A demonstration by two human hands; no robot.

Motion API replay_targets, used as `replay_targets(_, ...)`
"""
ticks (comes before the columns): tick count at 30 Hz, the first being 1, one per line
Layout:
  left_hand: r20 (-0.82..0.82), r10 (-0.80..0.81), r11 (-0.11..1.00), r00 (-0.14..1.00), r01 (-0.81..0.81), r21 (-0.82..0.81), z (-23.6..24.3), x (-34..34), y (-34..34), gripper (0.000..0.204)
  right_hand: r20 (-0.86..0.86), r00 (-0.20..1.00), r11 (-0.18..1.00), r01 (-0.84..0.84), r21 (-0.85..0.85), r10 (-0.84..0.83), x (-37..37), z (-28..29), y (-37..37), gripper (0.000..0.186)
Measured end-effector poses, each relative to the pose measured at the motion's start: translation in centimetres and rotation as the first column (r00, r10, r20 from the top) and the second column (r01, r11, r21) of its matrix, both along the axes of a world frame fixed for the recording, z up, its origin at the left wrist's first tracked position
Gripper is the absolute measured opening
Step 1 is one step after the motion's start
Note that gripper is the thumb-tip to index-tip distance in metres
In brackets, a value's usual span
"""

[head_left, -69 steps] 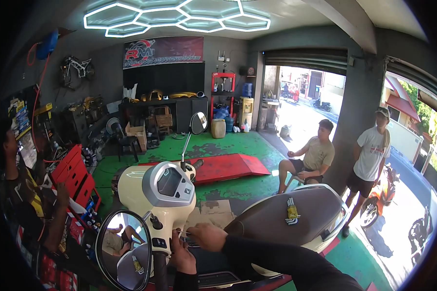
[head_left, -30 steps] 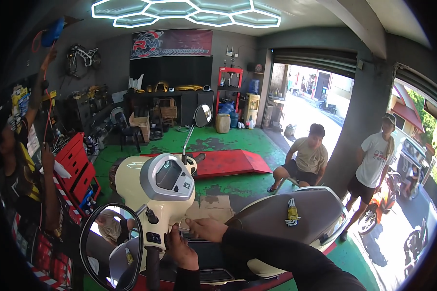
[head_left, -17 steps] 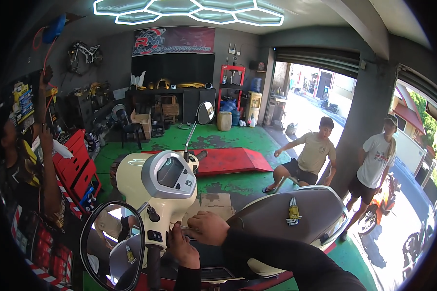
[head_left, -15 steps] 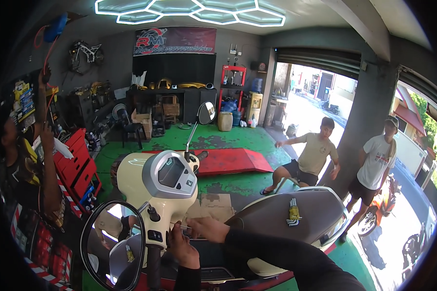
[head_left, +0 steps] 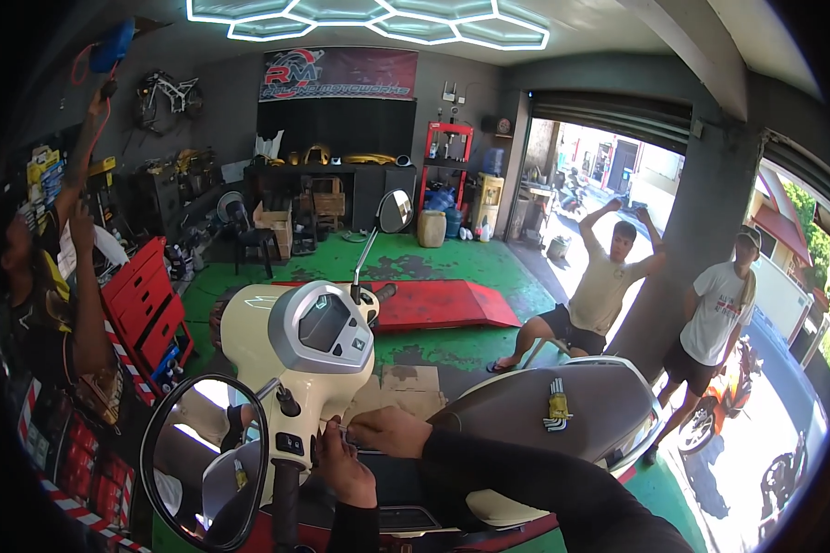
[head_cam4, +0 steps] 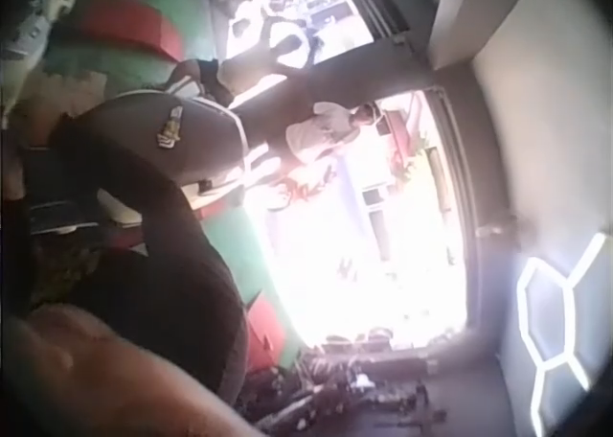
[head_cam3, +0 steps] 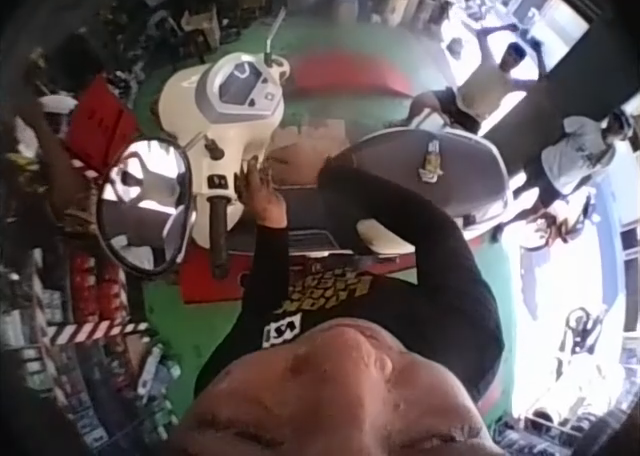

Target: The recorder is performing maintenance or repair on a scooter, specifically working on the front panel area using hand tools.

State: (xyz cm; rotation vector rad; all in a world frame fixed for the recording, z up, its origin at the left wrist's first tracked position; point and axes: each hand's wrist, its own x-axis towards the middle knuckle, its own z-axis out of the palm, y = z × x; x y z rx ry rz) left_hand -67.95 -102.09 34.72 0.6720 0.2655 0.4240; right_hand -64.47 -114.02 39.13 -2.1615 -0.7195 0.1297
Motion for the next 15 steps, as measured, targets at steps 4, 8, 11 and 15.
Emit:
replay_targets(4,0.0,-0.033,0.999,0.999,0.033,-0.011,0.2,0.0,-0.3,0.016,0.415,0.905,0.899,0.104,-0.426,0.092,0.5,0.6,1.0,0.023)
replay_targets(8,-0.006,-0.025,0.998,1.0,0.024,-0.058,-0.7,0.5,-0.2,0.016,0.333,0.943,0.859,0.16,-0.486,0.013,-0.3,2.7,1.8,0.019)
replay_targets(11,-0.008,0.002,0.995,1.0,-0.003,-0.1,-1.4,0.8,0.2,0.018,0.111,0.987,0.888,0.153,-0.434,-0.116,-0.7,3.7,1.8,0.015)
replay_targets(15,0.015,-0.055,0.998,0.998,0.056,-0.03,-1.4,0.6,0.3,0.018,-0.084,0.993,0.982,-0.101,-0.158,0.088,1.1,2.8,-0.8,0.025)
